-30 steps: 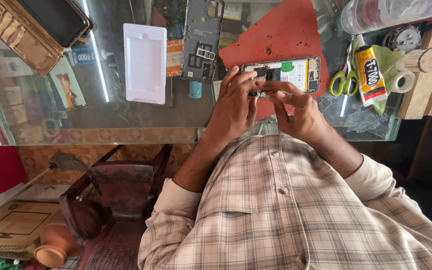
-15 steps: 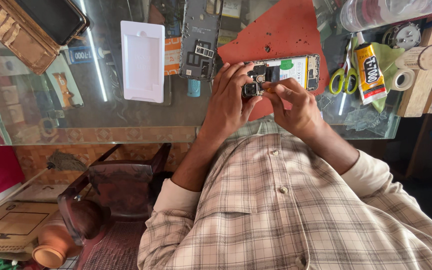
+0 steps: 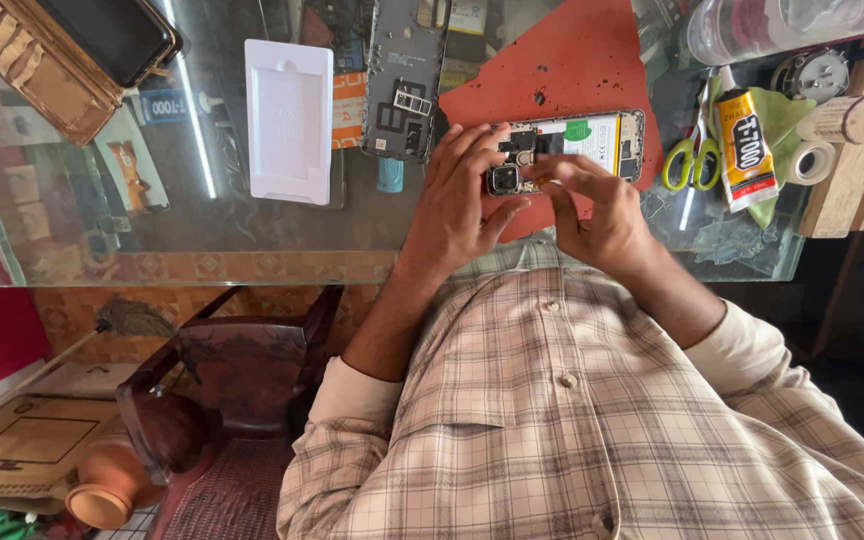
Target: The person works on a disassembled smartphone, using a green plastic tool to pry and adjust internal components. They place a battery into the chassis, write on the battery label with a pen, and use a metal spudger to manipulate connectors and parts. The person also retrieves a small white item from a drawer and handles a phone case.
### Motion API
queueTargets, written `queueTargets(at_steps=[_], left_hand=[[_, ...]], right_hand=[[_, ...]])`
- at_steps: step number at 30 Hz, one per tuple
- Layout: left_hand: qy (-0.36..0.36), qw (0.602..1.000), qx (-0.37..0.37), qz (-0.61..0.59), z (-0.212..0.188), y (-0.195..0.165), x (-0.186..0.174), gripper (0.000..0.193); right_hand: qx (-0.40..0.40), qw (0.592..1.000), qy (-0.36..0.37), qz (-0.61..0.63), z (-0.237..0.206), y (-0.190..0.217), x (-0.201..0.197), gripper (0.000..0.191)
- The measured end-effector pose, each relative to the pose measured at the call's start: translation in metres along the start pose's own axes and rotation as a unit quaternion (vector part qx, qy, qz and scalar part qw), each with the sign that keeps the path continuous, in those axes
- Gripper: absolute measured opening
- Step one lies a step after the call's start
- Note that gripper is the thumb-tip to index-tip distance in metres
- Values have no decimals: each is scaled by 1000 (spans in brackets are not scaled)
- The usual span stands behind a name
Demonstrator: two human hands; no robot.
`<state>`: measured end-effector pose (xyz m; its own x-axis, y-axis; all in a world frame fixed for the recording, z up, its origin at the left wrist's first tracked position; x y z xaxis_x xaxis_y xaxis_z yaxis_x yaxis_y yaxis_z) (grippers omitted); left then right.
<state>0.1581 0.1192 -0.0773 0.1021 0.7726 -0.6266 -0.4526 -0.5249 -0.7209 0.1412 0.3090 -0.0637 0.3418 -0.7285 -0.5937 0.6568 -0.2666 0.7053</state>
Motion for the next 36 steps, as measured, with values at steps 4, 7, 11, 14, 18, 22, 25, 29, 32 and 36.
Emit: queueTargets(at_steps=[4, 7, 11, 14, 18, 22, 25, 29, 32, 36], left_hand=[[-90, 995, -37, 24, 1, 12, -24, 27], [-118, 981, -121, 96, -1, 32, -50, 17], [-115, 971, -130, 163, 13, 61, -69, 21], [-95, 970, -119, 191, 30, 82, -73, 17], [-68, 970, -115, 204, 53, 107, -68, 12], [-53, 960, -120, 249, 63, 119, -61, 11], [-28, 954, -114, 277, 67, 121, -58, 12], [-37, 948, -66, 308, 72, 110, -61, 17], [-68, 984, -2, 162, 66, 89, -58, 16], [-95, 978, -3, -184, 37, 56, -27, 14]], right_hand=[[-12, 997, -24, -71, 3, 4, -4, 74], [-19, 1000, 0, -25, 2, 5, -5, 69], [14, 997, -31, -63, -2, 1, -2, 72], [-13, 999, 5, -32, 0, 1, 1, 68], [11, 995, -36, -92, 7, 5, -2, 79], [-22, 998, -15, -50, 12, 13, -8, 77], [7, 1000, 1, -30, 12, 13, -6, 74], [1, 998, -12, -55, 5, 11, -6, 81], [27, 1000, -7, -14, 2, 8, -4, 74], [43, 996, -49, -68, 1, 6, -3, 75]])
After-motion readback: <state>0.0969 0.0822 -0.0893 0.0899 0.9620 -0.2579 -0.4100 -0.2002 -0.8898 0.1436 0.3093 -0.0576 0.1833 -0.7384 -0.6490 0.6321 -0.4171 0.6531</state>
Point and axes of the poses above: each hand's wrist, its own z-axis towards the middle knuckle, its own x-axis out of the palm, y = z × x, the point moved 3 cm from there along z, towards the middle knuckle, and after that the axes turned 10 degrees about y, right-handed, at the moved point
